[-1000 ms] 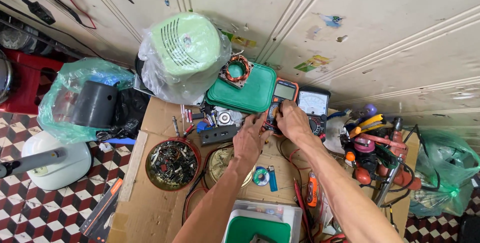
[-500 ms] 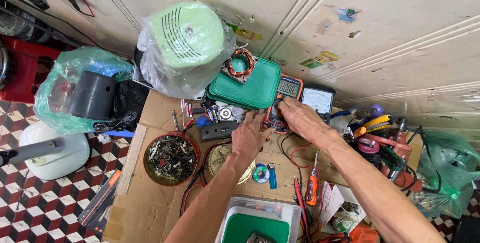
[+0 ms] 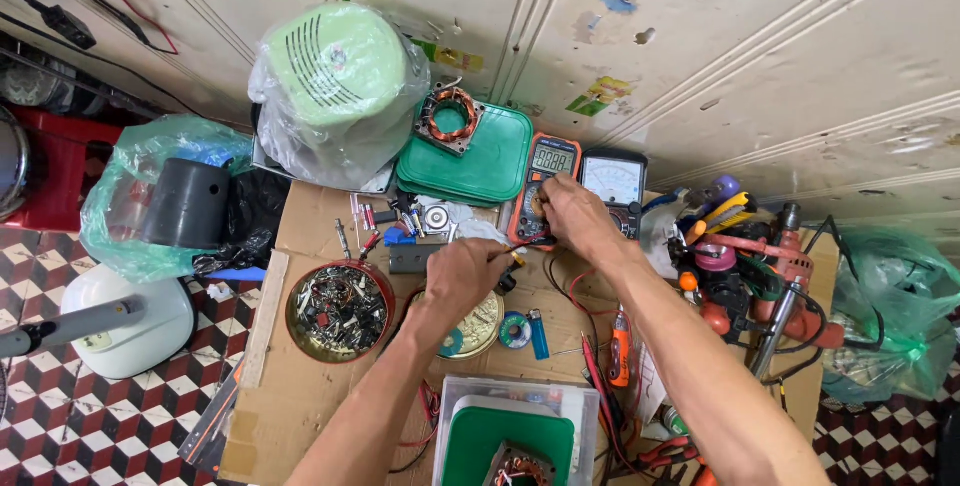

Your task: The person carries a small appliance motor to a workbench, then uses multimeter test probes on the motor's winding wires to check its coils. They manipulate the wire leads, reposition the motor stator, and use pliers on the motor while continuing to work at the bench.

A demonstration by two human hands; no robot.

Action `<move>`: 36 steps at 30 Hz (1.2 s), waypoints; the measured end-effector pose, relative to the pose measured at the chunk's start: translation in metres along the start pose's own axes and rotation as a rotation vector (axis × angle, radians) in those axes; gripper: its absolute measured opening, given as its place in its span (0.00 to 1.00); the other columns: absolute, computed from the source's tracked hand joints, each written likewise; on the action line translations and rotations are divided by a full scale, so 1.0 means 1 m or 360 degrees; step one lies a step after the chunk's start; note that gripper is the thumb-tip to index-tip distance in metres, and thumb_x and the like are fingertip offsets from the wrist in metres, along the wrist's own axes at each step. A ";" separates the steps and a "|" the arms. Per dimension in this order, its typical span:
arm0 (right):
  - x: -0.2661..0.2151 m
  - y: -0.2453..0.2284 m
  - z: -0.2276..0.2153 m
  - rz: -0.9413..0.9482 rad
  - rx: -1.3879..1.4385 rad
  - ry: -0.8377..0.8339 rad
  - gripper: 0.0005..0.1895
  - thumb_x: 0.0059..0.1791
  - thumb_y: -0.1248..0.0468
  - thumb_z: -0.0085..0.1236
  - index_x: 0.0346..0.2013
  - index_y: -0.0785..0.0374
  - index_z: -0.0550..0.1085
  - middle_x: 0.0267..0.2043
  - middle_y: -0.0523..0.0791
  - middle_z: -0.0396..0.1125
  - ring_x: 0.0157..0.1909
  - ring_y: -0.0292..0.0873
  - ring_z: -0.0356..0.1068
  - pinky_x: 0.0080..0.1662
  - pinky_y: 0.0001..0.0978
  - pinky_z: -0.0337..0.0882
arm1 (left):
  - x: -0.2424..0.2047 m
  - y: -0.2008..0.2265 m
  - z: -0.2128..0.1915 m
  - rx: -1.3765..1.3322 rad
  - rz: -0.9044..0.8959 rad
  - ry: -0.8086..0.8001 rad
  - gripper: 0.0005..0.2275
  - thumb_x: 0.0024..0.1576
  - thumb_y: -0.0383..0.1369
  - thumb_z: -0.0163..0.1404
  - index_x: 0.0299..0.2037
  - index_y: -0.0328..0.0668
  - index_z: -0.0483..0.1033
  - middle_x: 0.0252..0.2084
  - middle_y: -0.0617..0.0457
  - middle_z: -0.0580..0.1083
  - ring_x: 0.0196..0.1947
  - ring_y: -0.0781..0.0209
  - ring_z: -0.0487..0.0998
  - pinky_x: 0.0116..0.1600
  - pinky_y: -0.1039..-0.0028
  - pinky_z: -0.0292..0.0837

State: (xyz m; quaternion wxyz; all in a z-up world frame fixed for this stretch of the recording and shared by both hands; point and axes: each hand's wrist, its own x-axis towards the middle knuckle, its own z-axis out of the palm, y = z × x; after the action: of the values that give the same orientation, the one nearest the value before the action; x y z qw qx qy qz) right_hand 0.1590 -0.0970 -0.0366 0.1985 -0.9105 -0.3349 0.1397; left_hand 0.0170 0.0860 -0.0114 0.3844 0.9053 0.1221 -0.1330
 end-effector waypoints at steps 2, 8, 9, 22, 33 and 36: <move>-0.019 -0.022 -0.014 0.0118 0.0191 0.0136 0.09 0.49 0.69 0.55 0.44 0.68 0.72 0.44 0.56 0.67 0.44 0.59 0.71 0.46 0.49 0.71 | 0.006 0.011 -0.011 -0.0117 -0.0052 -0.0043 0.11 0.55 0.44 0.56 0.41 0.53 0.85 0.33 0.47 0.81 0.35 0.47 0.83 0.43 0.58 0.76; -0.093 -0.085 0.022 0.0866 0.1269 0.0611 0.12 0.55 0.66 0.51 0.51 0.67 0.74 0.44 0.53 0.69 0.39 0.46 0.67 0.42 0.40 0.67 | 0.040 0.004 0.023 -0.0532 -0.0299 -0.0022 0.14 0.55 0.43 0.57 0.46 0.45 0.82 0.33 0.49 0.82 0.33 0.50 0.85 0.43 0.63 0.80; -0.100 -0.093 0.038 0.0991 0.1618 0.0496 0.15 0.52 0.66 0.51 0.53 0.66 0.72 0.44 0.50 0.68 0.39 0.42 0.66 0.41 0.37 0.66 | 0.048 -0.009 0.045 -0.0542 -0.0227 0.0136 0.17 0.55 0.42 0.59 0.48 0.41 0.80 0.36 0.47 0.81 0.35 0.49 0.84 0.43 0.63 0.80; -0.108 -0.082 0.074 0.1256 0.2028 0.0196 0.21 0.55 0.51 0.49 0.43 0.68 0.76 0.32 0.45 0.74 0.33 0.40 0.72 0.36 0.29 0.69 | -0.094 -0.001 0.026 -0.0593 0.0179 0.0654 0.24 0.56 0.27 0.49 0.65 0.39 0.67 0.46 0.35 0.77 0.47 0.36 0.78 0.54 0.57 0.72; -0.097 -0.039 0.043 0.1319 0.2697 0.0237 0.19 0.57 0.52 0.49 0.42 0.67 0.75 0.23 0.46 0.71 0.29 0.49 0.76 0.30 0.34 0.75 | -0.186 -0.045 -0.042 -0.0578 -0.0674 0.0017 0.12 0.59 0.43 0.51 0.39 0.43 0.81 0.27 0.45 0.82 0.27 0.59 0.85 0.34 0.71 0.77; -0.096 -0.010 0.047 0.1300 0.2698 0.0267 0.20 0.58 0.52 0.49 0.47 0.68 0.75 0.28 0.48 0.72 0.35 0.49 0.77 0.34 0.33 0.75 | -0.226 -0.077 -0.048 -0.0621 -0.0752 0.0020 0.14 0.58 0.44 0.54 0.35 0.39 0.82 0.25 0.49 0.79 0.26 0.65 0.81 0.33 0.73 0.75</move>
State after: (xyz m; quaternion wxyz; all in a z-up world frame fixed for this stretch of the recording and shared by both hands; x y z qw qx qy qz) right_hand 0.0649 -0.1414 -0.0618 0.7534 -0.5167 0.2385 0.3295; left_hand -0.2117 0.1459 0.0453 0.5088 0.7617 0.3549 -0.1872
